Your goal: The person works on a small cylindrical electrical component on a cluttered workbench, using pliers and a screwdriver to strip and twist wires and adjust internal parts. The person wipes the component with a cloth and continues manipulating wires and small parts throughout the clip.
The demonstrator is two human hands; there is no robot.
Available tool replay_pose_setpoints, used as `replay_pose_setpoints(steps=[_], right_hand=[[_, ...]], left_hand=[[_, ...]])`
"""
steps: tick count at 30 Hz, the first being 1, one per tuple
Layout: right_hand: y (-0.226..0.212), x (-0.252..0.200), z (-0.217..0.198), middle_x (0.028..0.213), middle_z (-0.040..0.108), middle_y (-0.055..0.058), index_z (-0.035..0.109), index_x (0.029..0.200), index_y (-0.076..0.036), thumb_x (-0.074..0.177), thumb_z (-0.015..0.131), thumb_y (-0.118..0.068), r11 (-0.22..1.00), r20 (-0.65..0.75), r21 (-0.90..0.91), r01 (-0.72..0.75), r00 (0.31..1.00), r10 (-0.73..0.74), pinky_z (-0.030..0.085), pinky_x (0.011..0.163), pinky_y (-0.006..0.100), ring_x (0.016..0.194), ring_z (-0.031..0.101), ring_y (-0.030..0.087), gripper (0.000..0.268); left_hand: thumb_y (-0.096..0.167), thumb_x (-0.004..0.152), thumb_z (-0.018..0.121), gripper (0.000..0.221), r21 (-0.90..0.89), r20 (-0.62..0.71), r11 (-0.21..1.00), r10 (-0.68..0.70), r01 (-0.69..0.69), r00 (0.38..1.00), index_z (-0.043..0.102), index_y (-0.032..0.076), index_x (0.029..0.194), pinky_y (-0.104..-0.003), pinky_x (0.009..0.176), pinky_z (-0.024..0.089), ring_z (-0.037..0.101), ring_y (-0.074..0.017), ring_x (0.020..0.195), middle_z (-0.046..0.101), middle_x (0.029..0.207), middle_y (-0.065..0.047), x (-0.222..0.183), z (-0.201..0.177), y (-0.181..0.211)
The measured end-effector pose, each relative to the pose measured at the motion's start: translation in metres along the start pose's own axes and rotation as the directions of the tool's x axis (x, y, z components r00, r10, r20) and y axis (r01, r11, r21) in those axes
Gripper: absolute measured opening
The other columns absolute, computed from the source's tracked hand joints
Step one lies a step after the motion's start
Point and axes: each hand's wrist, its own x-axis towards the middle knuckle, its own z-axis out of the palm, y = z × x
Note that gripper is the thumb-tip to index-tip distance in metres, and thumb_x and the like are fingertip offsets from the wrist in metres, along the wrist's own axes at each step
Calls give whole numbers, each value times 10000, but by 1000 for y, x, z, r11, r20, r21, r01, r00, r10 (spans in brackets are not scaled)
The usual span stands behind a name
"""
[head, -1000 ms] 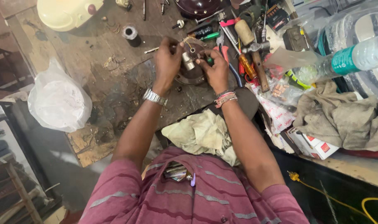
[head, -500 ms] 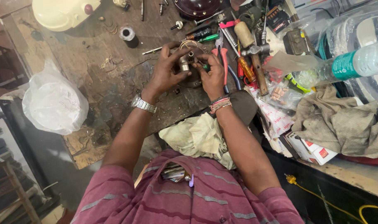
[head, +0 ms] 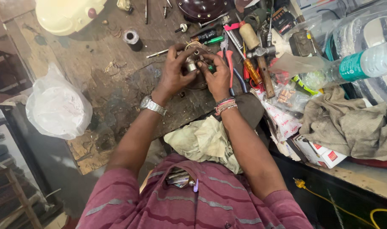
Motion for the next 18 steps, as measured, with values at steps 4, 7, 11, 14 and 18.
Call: replay_pose_setpoints(steps=[4,7,11,14,18], right_hand=[[-5,-14,-10,1083,758,86,666,1226,-59,915,794,-198,998,-73,5,-70,995,71,573,853,339,969,746,201,364],[-10,-36,-27,1209,683,163,601,1314,-25,1018,741,-210,981,-68,-126,146,985,-156,535,913,421,1088,678,314,376],[-19,-52,-32,1066,670,161,692,1274,-87,1027,651,-140,958,-70,-282,52,995,-74,516,826,443,965,658,349,255],[-25,-52,-34,978,644,157,729,1191,-92,969,697,-107,959,-103,-281,45,992,-77,501,774,439,882,645,339,225],[-32,-51,-37,966,637,134,745,1147,-97,929,713,-73,962,-103,-257,98,986,-128,516,777,415,885,654,311,221]], left_hand=[[75,766,872,727,28,-84,999,-14,16,996,594,186,1428,-362,940,584,601,-322,1228,500,1373,-171,-4,13,-1],[110,751,904,720,58,-150,998,-27,36,988,604,179,1402,-379,937,579,600,-330,1210,511,1354,-176,-11,22,2],[150,766,928,705,69,-189,994,-75,90,979,599,154,1390,-396,930,573,595,-346,1184,495,1347,-198,-16,28,8],[156,750,930,728,86,-213,994,-45,65,976,589,139,1392,-394,918,571,594,-348,1176,482,1340,-208,-18,30,12],[146,766,907,711,30,-173,990,-134,141,976,599,160,1407,-364,859,597,624,-304,1100,494,1311,-185,-19,27,15]])
